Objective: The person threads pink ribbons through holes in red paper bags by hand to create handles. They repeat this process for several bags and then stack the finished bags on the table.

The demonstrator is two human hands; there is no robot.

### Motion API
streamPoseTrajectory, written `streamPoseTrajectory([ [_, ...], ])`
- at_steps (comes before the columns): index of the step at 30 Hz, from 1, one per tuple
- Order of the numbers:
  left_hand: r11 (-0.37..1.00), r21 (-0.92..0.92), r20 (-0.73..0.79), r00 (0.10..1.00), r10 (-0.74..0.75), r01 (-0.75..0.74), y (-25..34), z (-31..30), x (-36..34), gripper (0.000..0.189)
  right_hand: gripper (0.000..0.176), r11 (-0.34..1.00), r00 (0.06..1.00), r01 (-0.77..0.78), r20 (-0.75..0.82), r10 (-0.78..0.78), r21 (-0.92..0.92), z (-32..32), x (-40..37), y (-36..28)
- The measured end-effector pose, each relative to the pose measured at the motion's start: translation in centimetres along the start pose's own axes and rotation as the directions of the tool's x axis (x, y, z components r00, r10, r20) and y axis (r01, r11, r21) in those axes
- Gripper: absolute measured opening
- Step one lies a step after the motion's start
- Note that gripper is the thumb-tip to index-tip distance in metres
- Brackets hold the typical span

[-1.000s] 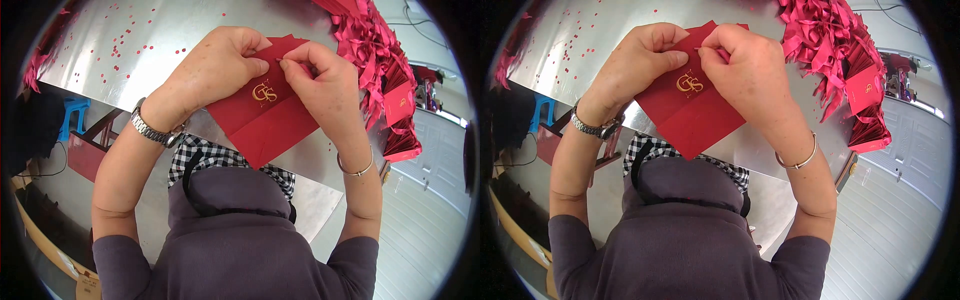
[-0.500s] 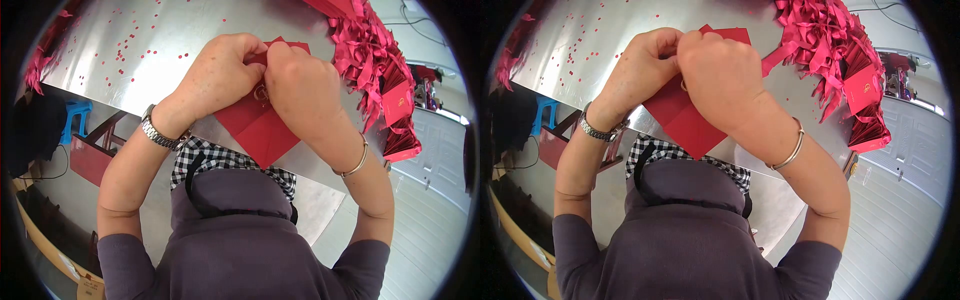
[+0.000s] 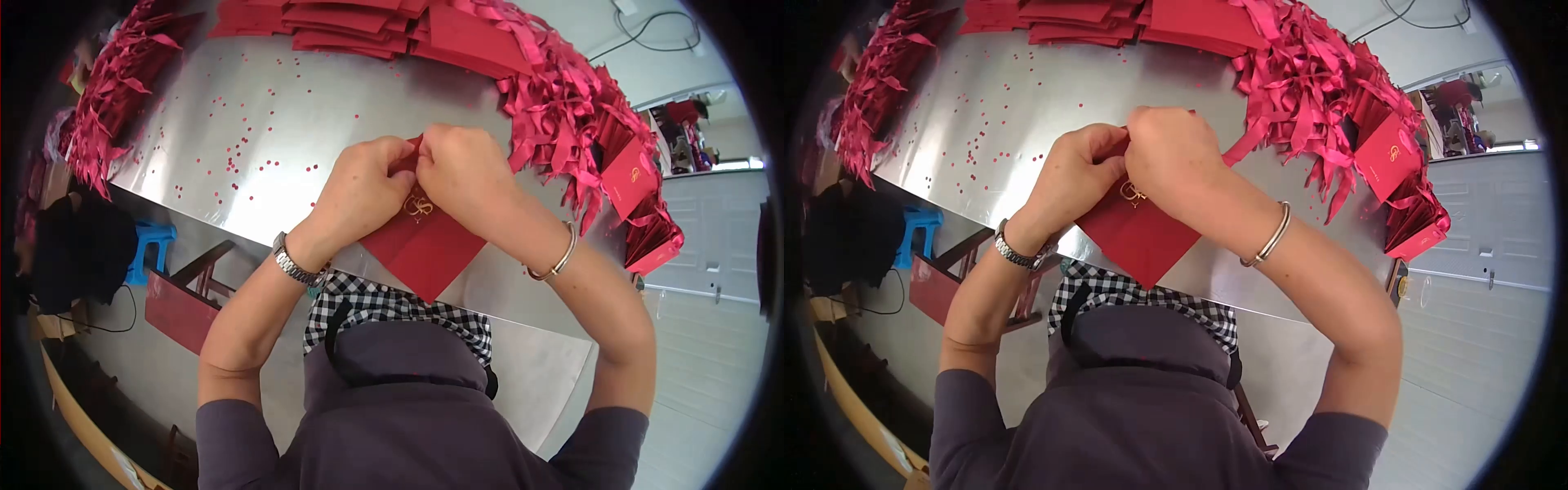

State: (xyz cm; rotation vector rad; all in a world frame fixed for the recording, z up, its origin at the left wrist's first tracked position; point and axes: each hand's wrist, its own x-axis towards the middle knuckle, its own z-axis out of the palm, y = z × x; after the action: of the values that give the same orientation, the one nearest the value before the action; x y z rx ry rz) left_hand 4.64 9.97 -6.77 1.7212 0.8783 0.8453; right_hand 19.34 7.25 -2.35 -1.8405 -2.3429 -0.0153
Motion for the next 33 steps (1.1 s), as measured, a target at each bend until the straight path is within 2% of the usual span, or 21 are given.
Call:
streamPoseTrajectory([
  [1,1.0,0.018,0.008,1.0,0.014,-0.014,-0.3,0.0,0.0,0.018,0.011,0.984,0.994,-0.111,0.022,0.109,0.138,0.4,0.1,0.5],
  [3,0.999,0.044,0.017,0.999,0.027,-0.028,-0.3,0.0,0.0,0.02,0.01,0.969,0.99,-0.132,-0.027,0.141,0.208,0.2,-0.2,0.5],
  [4,0.992,0.117,0.032,0.999,0.042,-0.045,-0.2,0.1,-0.1,0.022,0.012,0.798,0.924,-0.384,0.195,0.331,0.464,-0.5,0.0,0.4],
  [5,0.98,0.189,0.046,0.997,0.056,-0.064,-0.1,0.1,0.0,0.024,0.014,0.508,0.792,-0.61,0.447,0.416,0.608,-1.0,0.2,0.3],
  [6,0.979,0.193,0.046,0.997,0.059,-0.067,-0.1,-0.1,0.1,0.024,0.014,0.509,0.795,-0.606,0.443,0.415,0.612,-0.8,0.1,0.5],
  [8,0.993,-0.101,0.101,0.994,-0.049,0.059,-0.6,-0.6,0.3,0.025,0.016,0.71,0.923,-0.375,0.172,0.344,0.596,0.1,-0.7,1.0],
  [9,0.947,-0.265,0.182,0.974,-0.134,0.18,-0.1,-1.2,0.4,0.024,0.016,0.708,0.923,-0.375,0.174,0.342,0.598,0.0,-1.0,0.9],
  [11,0.768,-0.423,0.375,0.865,-0.335,0.481,-0.4,-2.3,1.5,0.021,0.015,0.857,0.968,-0.243,0.061,0.243,0.455,-0.4,-2.1,0.4],
  [13,0.727,-0.457,0.426,0.844,-0.326,0.512,-0.6,-2.7,2.2,0.017,0.018,0.846,0.974,-0.204,0.014,0.227,0.493,-0.2,-2.7,0.3],
  [15,0.824,-0.31,0.491,0.822,-0.287,0.474,-0.1,-2.9,2.5,0.015,0.023,0.832,0.977,-0.164,-0.031,0.212,0.53,0.4,-3.0,0.6],
  [16,0.872,-0.225,0.498,0.821,-0.28,0.434,0.2,-2.9,2.7,0.014,0.027,0.858,0.988,-0.094,-0.06,0.143,0.505,0.9,-3.1,0.9],
  [17,0.871,-0.223,0.499,0.819,-0.284,0.438,0.4,-2.8,2.8,0.014,0.031,0.877,0.993,-0.023,-0.087,0.074,0.479,1.2,-3.1,1.1],
  [19,0.929,-0.055,0.436,0.846,-0.307,0.366,0.7,-2.6,2.8,0.014,0.033,0.87,0.995,-0.019,-0.078,0.066,0.493,1.3,-3.0,1.3],
  [20,0.927,-0.053,0.438,0.843,-0.312,0.371,0.5,-2.4,2.7,0.014,0.034,0.863,0.996,-0.015,-0.072,0.059,0.505,1.4,-3.0,1.4],
  [21,0.987,0.051,0.358,0.92,-0.159,0.151,0.1,-2.2,2.6,0.014,0.034,0.861,0.996,-0.018,-0.071,0.062,0.508,1.2,-3.1,1.4],
  [22,0.983,0.169,0.295,0.955,0.016,-0.069,-0.1,-2.0,2.5,0.014,0.038,0.88,0.994,-0.049,-0.067,0.09,0.472,0.8,-3.3,1.3],
  [24,0.974,0.21,0.258,0.966,0.03,-0.087,0.1,-1.9,2.1,0.013,0.041,0.893,0.991,-0.092,-0.048,0.126,0.441,0.2,-4.4,1.1],
  [26,0.962,0.25,0.212,0.976,0.052,-0.106,0.0,-1.8,2.1,0.013,0.048,0.918,0.982,-0.187,0.069,0.174,0.351,-0.2,-5.2,1.4],
  [29,0.817,0.556,0.018,0.985,0.173,-0.154,-0.9,-3.3,2.0,0.009,0.05,0.952,0.991,-0.132,0.025,0.13,0.277,1.1,-5.7,2.3],
  [32,0.794,0.607,-0.154,0.985,0.085,0.026,-2.2,-6.6,1.6,0.014,0.048,0.945,0.99,-0.136,0.064,0.123,0.299,0.7,-5.6,2.2],
  [33,0.793,0.608,-0.151,0.985,0.082,0.028,-2.2,-6.9,1.4,0.014,0.048,0.943,0.99,-0.138,0.065,0.124,0.302,0.6,-5.5,2.3],
])
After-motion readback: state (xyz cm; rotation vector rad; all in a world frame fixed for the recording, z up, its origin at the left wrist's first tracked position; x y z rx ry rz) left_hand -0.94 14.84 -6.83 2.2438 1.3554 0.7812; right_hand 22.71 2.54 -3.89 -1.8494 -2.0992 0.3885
